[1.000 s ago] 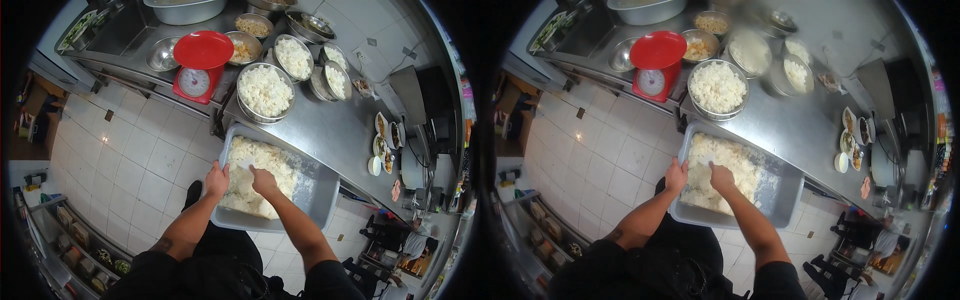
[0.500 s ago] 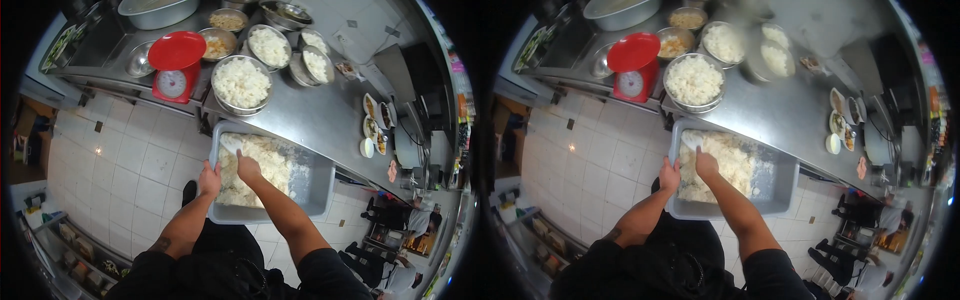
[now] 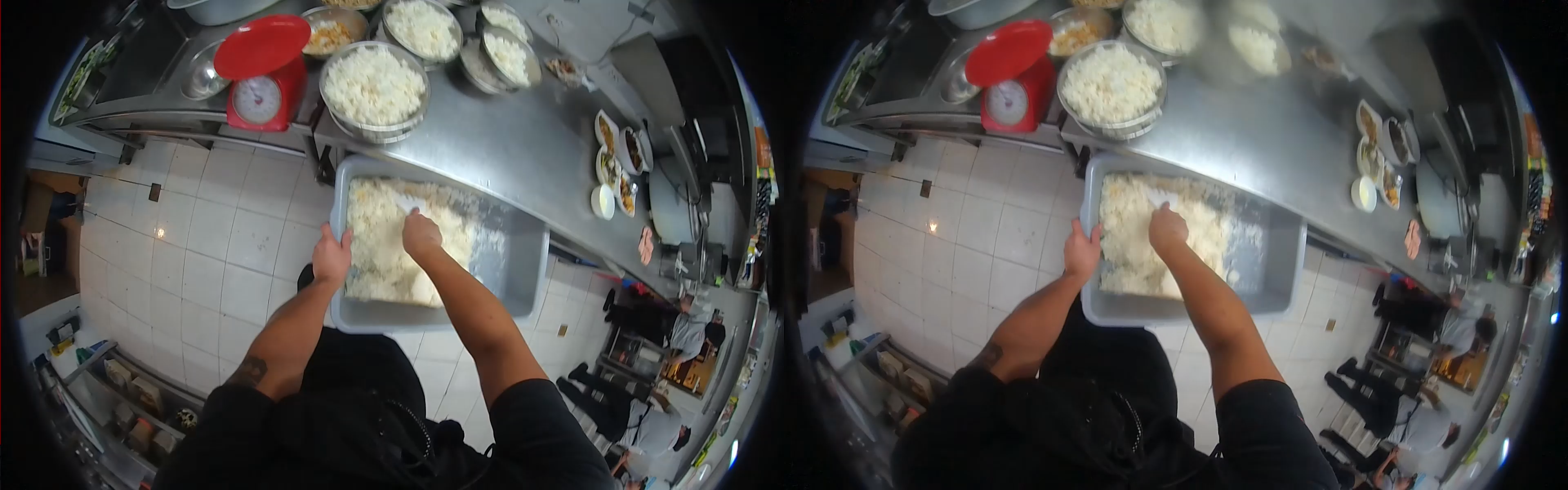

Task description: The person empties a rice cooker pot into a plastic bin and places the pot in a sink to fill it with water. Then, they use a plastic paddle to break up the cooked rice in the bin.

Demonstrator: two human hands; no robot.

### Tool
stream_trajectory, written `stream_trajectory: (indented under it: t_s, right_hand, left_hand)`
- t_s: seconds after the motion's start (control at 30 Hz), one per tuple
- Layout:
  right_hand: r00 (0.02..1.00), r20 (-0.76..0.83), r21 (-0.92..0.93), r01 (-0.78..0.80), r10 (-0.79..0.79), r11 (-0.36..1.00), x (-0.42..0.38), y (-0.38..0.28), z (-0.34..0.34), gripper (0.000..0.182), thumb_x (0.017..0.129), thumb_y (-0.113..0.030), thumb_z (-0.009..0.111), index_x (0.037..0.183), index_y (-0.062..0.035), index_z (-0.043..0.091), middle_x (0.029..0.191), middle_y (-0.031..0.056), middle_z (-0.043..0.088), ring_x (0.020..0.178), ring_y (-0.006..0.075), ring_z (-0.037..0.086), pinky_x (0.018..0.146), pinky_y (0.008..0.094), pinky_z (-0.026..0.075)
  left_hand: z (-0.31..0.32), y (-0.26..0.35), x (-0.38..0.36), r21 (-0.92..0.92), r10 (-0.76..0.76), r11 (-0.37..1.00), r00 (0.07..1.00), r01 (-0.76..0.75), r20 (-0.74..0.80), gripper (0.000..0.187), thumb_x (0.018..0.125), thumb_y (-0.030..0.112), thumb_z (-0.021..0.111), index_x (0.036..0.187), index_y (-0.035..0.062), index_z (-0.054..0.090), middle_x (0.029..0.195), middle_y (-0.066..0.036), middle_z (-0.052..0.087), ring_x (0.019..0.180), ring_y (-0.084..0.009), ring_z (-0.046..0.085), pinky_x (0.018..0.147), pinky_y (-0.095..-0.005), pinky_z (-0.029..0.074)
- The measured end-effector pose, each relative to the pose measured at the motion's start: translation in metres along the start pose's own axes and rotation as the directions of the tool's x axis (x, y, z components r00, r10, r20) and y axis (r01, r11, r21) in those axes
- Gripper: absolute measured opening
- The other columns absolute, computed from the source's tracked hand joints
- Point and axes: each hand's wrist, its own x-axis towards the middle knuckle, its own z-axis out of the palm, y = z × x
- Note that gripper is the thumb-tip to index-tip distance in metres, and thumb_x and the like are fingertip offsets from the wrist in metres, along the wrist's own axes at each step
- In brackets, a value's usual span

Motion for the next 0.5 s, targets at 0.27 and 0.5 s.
stream_trajectory:
  t_s: [0.27, 0.5]
  right_hand:
    - [0.942, 0.186, -0.266, 0.321, -0.278, 0.909, -0.058, 0.071, -0.064, 0.062, 0.089, -0.004, 0.056, 0.151, -0.0061, 0.048, 0.111, 0.0252, 0.071, 0.105, 0.0397, 0.071, 0.09, 0.049, 0.057]
    - [0.986, -0.08, 0.107, 0.152, -0.144, 0.983, -0.022, 0.017, 0.036, 0.058, 0.091, -0.002, 0.051, 0.149, -0.0084, 0.049, 0.105, 0.0222, 0.073, 0.1, 0.0397, 0.072, 0.089, 0.0473, 0.058]
  left_hand:
    - [0.009, -0.004, 0.001, 0.041, 0.038, 0.998, 0.999, -0.038, 0.001, 0.058, 0.099, 0.039, 0.063, 0.133, -0.0041, 0.044, 0.096, -0.033, 0.07, 0.091, -0.0525, 0.067, 0.083, -0.0577, 0.053]
    - [0.007, 0.005, -0.002, 0.073, -0.037, 0.997, 0.999, 0.036, 0.019, 0.062, 0.098, 0.04, 0.064, 0.137, -0.0031, 0.041, 0.1, -0.033, 0.07, 0.095, -0.0517, 0.068, 0.084, -0.056, 0.054]
